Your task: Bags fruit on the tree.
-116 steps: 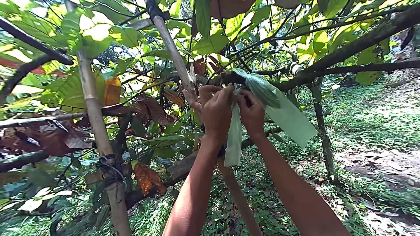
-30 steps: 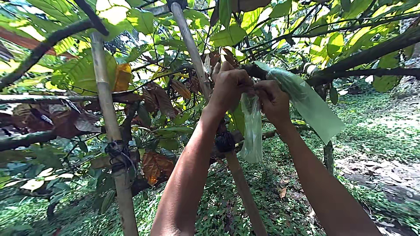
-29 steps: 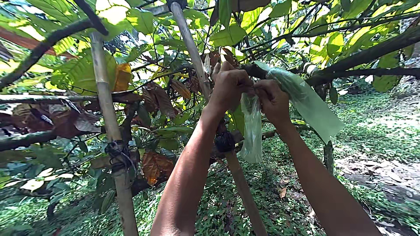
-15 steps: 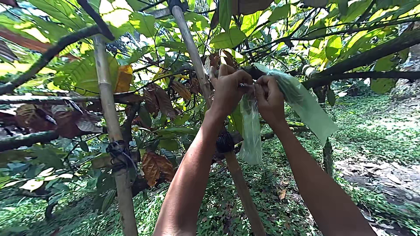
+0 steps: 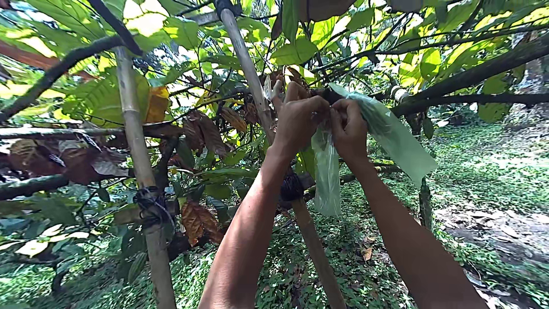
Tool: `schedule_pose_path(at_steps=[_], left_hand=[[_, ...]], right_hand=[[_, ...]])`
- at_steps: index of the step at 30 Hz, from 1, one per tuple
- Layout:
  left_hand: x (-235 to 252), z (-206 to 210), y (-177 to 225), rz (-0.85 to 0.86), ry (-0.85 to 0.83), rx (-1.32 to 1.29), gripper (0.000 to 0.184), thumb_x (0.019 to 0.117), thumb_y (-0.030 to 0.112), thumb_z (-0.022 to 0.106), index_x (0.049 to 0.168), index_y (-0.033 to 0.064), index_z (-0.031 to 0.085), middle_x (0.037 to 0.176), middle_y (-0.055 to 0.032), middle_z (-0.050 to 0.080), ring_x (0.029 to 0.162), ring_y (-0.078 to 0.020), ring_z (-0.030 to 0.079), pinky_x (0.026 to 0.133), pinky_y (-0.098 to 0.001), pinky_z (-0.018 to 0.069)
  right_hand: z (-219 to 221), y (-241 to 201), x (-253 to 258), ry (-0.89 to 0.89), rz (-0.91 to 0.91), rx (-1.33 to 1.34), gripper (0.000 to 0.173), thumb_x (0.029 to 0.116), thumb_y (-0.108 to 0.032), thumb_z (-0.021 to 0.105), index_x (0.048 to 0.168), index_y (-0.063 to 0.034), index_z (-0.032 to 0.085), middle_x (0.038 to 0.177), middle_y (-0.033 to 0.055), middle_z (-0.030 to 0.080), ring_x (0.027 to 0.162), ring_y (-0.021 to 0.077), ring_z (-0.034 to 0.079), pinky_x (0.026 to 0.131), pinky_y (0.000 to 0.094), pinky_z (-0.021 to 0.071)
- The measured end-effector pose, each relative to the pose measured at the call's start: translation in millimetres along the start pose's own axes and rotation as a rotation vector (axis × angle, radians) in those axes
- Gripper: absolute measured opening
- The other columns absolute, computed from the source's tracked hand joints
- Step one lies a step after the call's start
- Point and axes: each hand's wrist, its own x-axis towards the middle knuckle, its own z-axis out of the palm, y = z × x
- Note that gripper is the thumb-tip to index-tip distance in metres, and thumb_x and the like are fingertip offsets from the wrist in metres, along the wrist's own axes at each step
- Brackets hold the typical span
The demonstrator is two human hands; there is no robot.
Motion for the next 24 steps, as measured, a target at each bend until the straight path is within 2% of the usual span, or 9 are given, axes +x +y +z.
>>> schedule_pose_path(at_steps=[3,6,8,10,12,14,17,20,24], left_hand=[[-5.2,4.1,-0.5,0.052,0.083,0.047,0.003,0.0887,0.013,0.077,0.087,0.0147,0.08,0.081,0.0013,0.075,0.1,-0.026,0.065,0.114,-0.0654,0.016],[-11.0,6.7,1.1,0.06,0.138,0.122,0.006,0.0915,0.014,0.075,0.088,0.0155,0.08,0.079,0.0,0.074,0.099,-0.0279,0.066,0.113,-0.0662,0.0196],[-15.2,8.8,2.7,0.044,0.155,0.163,0.009,0.093,0.013,0.073,0.09,0.0162,0.08,0.081,-0.0003,0.075,0.102,-0.03,0.066,0.113,-0.0681,0.0208],[-17.1,11.5,5.4,0.014,0.161,0.217,0.01,0.0939,0.014,0.071,0.091,0.018,0.08,0.085,0.0001,0.075,0.103,-0.0306,0.065,0.112,-0.0685,0.0216],[-15.8,13.0,9.4,-0.036,0.132,0.256,0.01,0.0935,0.015,0.071,0.092,0.0201,0.079,0.092,-0.0014,0.073,0.107,-0.0326,0.062,0.111,-0.0698,0.022],[-13.4,12.4,12.9,-0.109,0.078,0.232,0.01,0.0923,0.013,0.072,0.092,0.0203,0.079,0.099,-0.0044,0.069,0.111,-0.0348,0.057,0.11,-0.0696,0.0221],[-7.9,6.7,11.3,-0.193,0.012,0.105,0.012,0.0903,0.01,0.073,0.093,0.019,0.08,0.1,-0.004,0.07,0.113,-0.0345,0.056,0.105,-0.0673,0.0244],[-3.2,-0.7,11.0,-0.182,-0.071,0.134,0.013,0.0907,0.012,0.072,0.093,0.0214,0.08,0.099,-0.002,0.069,0.115,-0.0342,0.054,0.108,-0.0691,0.0205],[-3.2,-5.3,8.4,-0.194,-0.105,0.063,0.01,0.0906,0.016,0.074,0.095,0.0221,0.081,0.1,-0.0023,0.068,0.116,-0.034,0.053,0.105,-0.0671,0.0229]], right_hand=[[4.3,-3.1,0.3,0.03,0.021,0.002,0.024,0.1077,-0.016,0.048,0.121,0.0005,0.059,0.082,0.0057,0.068,0.069,0.0102,0.066,0.069,0.0306,0.0568],[5.6,-6.5,0.1,0.049,0.046,0.052,0.022,0.1058,-0.014,0.053,0.12,0.0006,0.06,0.083,0.0048,0.069,0.067,0.0072,0.064,0.065,0.0265,0.0555],[4.3,-7.6,-3.2,0.021,0.046,0.07,0.024,0.1043,-0.013,0.055,0.124,0.0011,0.056,0.086,0.0049,0.068,0.067,0.0069,0.063,0.064,0.0258,0.0545],[2.7,-7.5,-8.9,-0.018,0.016,0.062,0.035,0.0988,-0.009,0.06,0.13,0.0012,0.049,0.095,0.0074,0.066,0.069,0.0081,0.059,0.063,0.0257,0.051],[1.9,-6.2,-12.6,-0.01,-0.009,0.034,0.043,0.0923,-0.005,0.065,0.131,0.0014,0.047,0.103,0.0105,0.069,0.072,0.0106,0.063,0.063,0.0274,0.0539],[0.9,-4.1,-13.4,0.026,-0.026,0.026,0.042,0.0923,-0.004,0.066,0.129,0.0034,0.047,0.104,0.0116,0.068,0.072,0.0103,0.062,0.064,0.0268,0.0535],[-2.1,-0.8,-9.4,0.054,-0.057,0.048,0.04,0.092,-0.003,0.067,0.125,0.0037,0.046,0.102,0.0109,0.07,0.071,0.0083,0.062,0.064,0.0253,0.0526],[-4.9,-1.4,-5.6,0.067,-0.023,0.133,0.04,0.0924,-0.004,0.069,0.123,0.0007,0.045,0.103,0.0079,0.072,0.07,0.0052,0.062,0.064,0.0235,0.0516],[-3.6,-5.0,-5.1,0.094,0.051,0.3,0.041,0.0914,-0.001,0.071,0.121,-0.0027,0.042,0.103,0.0067,0.071,0.076,0.007,0.067,0.069,0.0249,0.056]])
